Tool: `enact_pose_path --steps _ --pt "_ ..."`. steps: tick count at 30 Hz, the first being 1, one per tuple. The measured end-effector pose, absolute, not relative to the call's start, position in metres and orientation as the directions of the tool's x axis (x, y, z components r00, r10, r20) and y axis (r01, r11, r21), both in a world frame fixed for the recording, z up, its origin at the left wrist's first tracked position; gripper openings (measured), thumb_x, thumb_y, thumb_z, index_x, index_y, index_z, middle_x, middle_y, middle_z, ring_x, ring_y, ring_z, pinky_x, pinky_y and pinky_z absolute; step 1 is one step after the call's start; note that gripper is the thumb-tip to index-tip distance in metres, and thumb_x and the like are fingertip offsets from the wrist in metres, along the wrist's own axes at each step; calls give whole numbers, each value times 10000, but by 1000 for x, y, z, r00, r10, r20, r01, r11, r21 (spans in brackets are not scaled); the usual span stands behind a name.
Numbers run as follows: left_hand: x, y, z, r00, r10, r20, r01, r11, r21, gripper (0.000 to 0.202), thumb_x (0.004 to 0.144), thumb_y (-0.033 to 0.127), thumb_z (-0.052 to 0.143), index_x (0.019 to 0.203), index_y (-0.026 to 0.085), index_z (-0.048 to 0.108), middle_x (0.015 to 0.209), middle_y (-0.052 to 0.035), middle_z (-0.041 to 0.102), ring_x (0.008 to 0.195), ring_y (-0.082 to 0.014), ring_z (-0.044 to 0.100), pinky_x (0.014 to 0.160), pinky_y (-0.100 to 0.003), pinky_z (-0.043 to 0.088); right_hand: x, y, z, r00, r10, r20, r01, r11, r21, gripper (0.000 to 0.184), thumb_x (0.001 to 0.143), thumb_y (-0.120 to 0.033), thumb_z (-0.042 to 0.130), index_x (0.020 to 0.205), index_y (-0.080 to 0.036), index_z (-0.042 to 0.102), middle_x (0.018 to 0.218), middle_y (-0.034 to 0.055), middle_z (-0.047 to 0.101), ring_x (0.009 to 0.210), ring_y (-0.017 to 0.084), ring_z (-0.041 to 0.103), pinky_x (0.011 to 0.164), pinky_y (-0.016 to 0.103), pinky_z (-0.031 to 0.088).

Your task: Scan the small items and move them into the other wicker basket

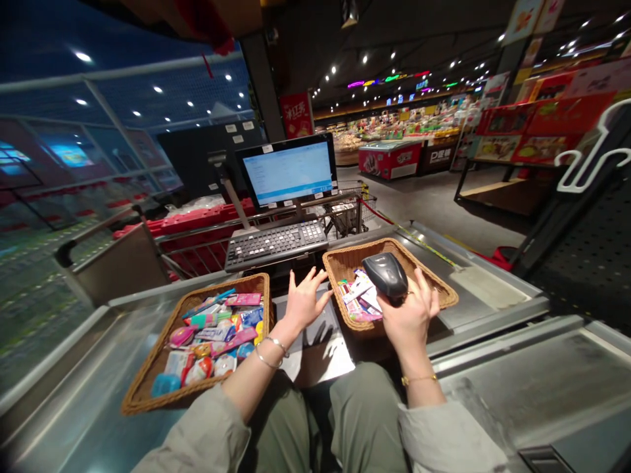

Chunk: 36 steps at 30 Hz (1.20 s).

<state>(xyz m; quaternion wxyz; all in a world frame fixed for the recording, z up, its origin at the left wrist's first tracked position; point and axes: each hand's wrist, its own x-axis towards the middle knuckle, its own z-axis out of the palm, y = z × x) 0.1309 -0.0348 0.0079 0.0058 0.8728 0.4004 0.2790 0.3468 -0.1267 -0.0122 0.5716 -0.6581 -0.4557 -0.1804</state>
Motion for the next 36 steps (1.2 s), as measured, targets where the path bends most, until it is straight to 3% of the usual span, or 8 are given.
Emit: enact_pose_path --steps 5,10,14,19,28,36 --pt "106 -33 -1 511 696 505 719 -667 193 429 988 329 615 1403 242 553 1445 -92 647 1448 -284 503 1269 -683 180 333 -119 -13 507 438 742 790 107 -603 359 828 -482 693 1036 -189 702 1217 190 705 1381 368 515 1190 645 264" --pt "73 -30 -4 471 714 519 768 -621 158 469 976 339 621 1428 241 546 1489 -97 608 1512 -307 403 1266 -662 223 314 -110 -10 479 500 721 775 144 -615 360 822 -478 698 1054 -203 701 1232 169 698 1379 364 500 1204 673 201" --pt "42 -26 -5 424 740 521 811 -567 145 479 964 334 634 1425 231 554 1499 -113 596 1511 -330 400 1250 -684 234 297 -102 -7 439 514 737 787 176 -591 351 829 -533 691 957 -207 701 1190 175 712 1364 366 521 1183 665 249" --pt "-1 -22 -4 363 786 500 866 -483 130 502 934 318 675 1417 231 567 1498 -134 593 1505 -353 406 1233 -713 224 278 -93 -9 388 536 750 792 222 -569 403 843 -583 652 970 -205 707 1128 163 736 1354 385 541 1165 669 251" --pt "-85 -24 -4 261 847 464 945 -323 58 472 927 302 655 1391 241 594 1523 -133 564 1503 -385 399 1197 -774 194 249 -83 -9 305 552 776 811 277 -516 323 862 -518 657 913 -205 715 1074 158 751 1351 377 550 1166 647 287" --pt "-157 -33 4 218 938 268 976 -209 -61 510 909 203 660 1403 316 596 1572 -109 504 1542 -383 321 1151 -845 93 238 -76 -15 284 574 768 799 300 -520 344 847 -516 666 961 -194 699 1084 158 745 1359 401 536 1140 696 288"
